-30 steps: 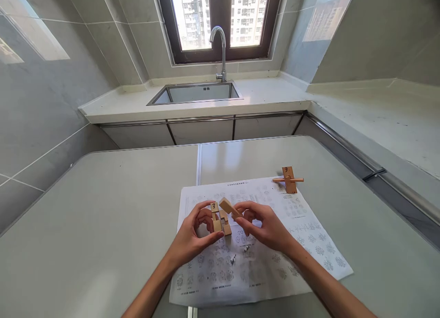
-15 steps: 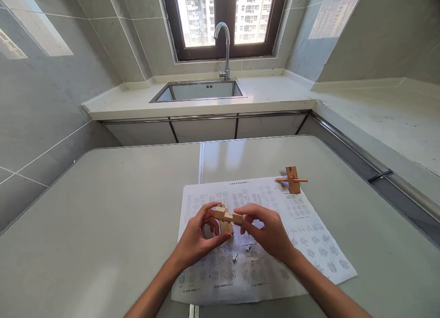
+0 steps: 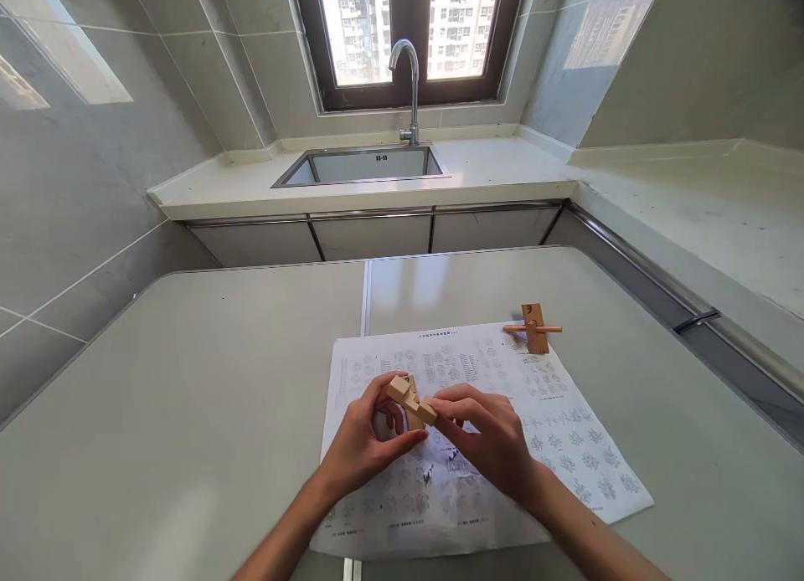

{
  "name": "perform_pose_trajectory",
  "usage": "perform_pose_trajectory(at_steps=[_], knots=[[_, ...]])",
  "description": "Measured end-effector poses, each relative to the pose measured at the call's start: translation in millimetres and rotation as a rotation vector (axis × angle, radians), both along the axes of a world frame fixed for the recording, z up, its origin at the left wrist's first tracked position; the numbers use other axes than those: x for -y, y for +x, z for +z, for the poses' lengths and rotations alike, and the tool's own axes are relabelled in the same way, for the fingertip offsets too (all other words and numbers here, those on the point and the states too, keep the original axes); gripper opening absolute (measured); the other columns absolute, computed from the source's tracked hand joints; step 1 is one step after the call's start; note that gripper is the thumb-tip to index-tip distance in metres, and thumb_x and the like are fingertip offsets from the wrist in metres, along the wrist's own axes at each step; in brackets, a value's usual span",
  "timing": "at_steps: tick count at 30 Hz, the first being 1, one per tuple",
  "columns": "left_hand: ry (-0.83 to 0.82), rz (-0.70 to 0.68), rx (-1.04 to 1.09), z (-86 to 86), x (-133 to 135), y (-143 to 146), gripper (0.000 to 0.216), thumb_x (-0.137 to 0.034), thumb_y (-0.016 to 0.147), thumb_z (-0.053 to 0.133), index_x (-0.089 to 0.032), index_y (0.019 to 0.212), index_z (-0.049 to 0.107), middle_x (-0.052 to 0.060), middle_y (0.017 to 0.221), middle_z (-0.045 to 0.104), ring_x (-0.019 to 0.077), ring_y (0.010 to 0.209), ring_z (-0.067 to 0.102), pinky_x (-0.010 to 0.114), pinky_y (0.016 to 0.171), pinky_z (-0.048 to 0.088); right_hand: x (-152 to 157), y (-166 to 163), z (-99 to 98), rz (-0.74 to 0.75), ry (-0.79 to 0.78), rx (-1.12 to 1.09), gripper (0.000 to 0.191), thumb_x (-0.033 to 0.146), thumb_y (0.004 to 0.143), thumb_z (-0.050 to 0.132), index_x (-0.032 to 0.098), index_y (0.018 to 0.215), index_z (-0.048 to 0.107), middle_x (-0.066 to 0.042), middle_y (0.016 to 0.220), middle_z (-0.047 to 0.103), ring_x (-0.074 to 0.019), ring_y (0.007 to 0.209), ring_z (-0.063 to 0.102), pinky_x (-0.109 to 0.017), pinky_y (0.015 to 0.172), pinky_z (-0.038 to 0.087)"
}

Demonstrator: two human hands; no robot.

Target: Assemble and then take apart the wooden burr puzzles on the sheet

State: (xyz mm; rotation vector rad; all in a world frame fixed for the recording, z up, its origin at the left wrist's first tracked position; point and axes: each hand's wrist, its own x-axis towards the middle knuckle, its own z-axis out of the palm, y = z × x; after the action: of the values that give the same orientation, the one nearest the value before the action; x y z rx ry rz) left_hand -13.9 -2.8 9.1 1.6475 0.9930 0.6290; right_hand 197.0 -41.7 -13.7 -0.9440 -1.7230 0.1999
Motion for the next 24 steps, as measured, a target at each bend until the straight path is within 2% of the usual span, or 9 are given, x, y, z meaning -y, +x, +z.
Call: perform_pose_trajectory(at_steps=[4, 7, 12, 15, 18, 21, 24], knots=[[0.002, 0.005, -0.009, -0.4, 0.7, 0.5, 0.064, -0.044, 0.086, 0.082, -0.026, 0.14, 0.052, -0.002, 0.087, 0.064, 0.0173, 0.077, 0.061, 0.03, 0.074, 0.049, 2.9, 1.6, -5.6, 0.006, -0.018, 0.053, 0.014, 0.015, 0.1, 0.069, 0.029, 0.104, 0.07, -0.004, 0.093, 0.081, -0.0157, 0.069, 0.074, -0.028, 0.059, 0.059], [0.008, 0.016, -0.032, -1.3, 0.4, -0.1, 0.066, -0.047, 0.086, 0.083, -0.026, 0.14, 0.052, -0.001, 0.087, 0.065, 0.0185, 0.078, 0.062, 0.03, 0.074, 0.05, 2.7, 0.9, -4.7, 0.024, -0.081, -0.011, 0.012, 0.018, 0.1, 0.068, 0.029, 0.102, 0.071, -0.004, 0.093, 0.08, -0.016, 0.068, 0.072, -0.029, 0.057, 0.059], [0.071, 0.058, 0.011, -5.5, -0.6, 0.3, 0.066, -0.039, 0.082, 0.086, -0.029, 0.139, 0.055, 0.002, 0.1, 0.067, 0.0186, 0.084, 0.064, 0.031, 0.079, 0.052, -2.6, -1.2, -1.1, 0.191, -0.41, -0.291, 0.009, 0.027, 0.095, 0.077, 0.027, 0.102, 0.072, -0.006, 0.11, 0.072, -0.0142, 0.072, 0.069, -0.03, 0.061, 0.061], [0.147, 0.092, 0.041, -8.4, -0.5, -0.2, 0.065, -0.034, 0.08, 0.087, -0.03, 0.138, 0.058, -0.001, 0.092, 0.063, 0.0156, 0.076, 0.059, 0.031, 0.079, 0.051, -3.4, -2.1, -2.7, 0.318, -0.566, -0.356, 0.013, 0.03, 0.09, 0.083, 0.026, 0.099, 0.075, -0.007, 0.124, 0.067, -0.0128, 0.073, 0.068, -0.031, 0.066, 0.062], [0.211, 0.087, 0.041, -11.1, 0.3, -3.0, 0.063, -0.025, 0.08, 0.084, -0.03, 0.138, 0.06, -0.004, 0.081, 0.057, 0.0137, 0.071, 0.055, 0.029, 0.076, 0.049, -1.6, -4.6, -3.3, 0.374, -0.666, -0.364, 0.016, 0.032, 0.086, 0.085, 0.025, 0.096, 0.075, -0.009, 0.135, 0.065, -0.0121, 0.072, 0.068, -0.032, 0.067, 0.061], [0.234, 0.033, 0.038, -14.3, 1.2, -5.2, 0.063, -0.022, 0.082, 0.08, -0.032, 0.141, 0.061, -0.007, 0.073, 0.052, 0.0125, 0.067, 0.051, 0.027, 0.072, 0.047, -0.1, -7.6, -0.6, 0.405, -0.709, -0.372, 0.019, 0.035, 0.084, 0.087, 0.025, 0.093, 0.074, -0.008, 0.13, 0.069, -0.0139, 0.075, 0.069, -0.031, 0.065, 0.059], [0.204, 0.008, 0.031, -16.6, 2.1, -4.5, 0.065, -0.023, 0.085, 0.078, -0.034, 0.147, 0.058, -0.007, 0.074, 0.053, 0.012, 0.067, 0.05, 0.027, 0.072, 0.048, -0.5, -9.1, 2.6, 0.41, -0.712, -0.416, 0.021, 0.038, 0.085, 0.086, 0.025, 0.094, 0.072, -0.006, 0.114, 0.074, -0.0152, 0.075, 0.068, -0.03, 0.064, 0.057]])
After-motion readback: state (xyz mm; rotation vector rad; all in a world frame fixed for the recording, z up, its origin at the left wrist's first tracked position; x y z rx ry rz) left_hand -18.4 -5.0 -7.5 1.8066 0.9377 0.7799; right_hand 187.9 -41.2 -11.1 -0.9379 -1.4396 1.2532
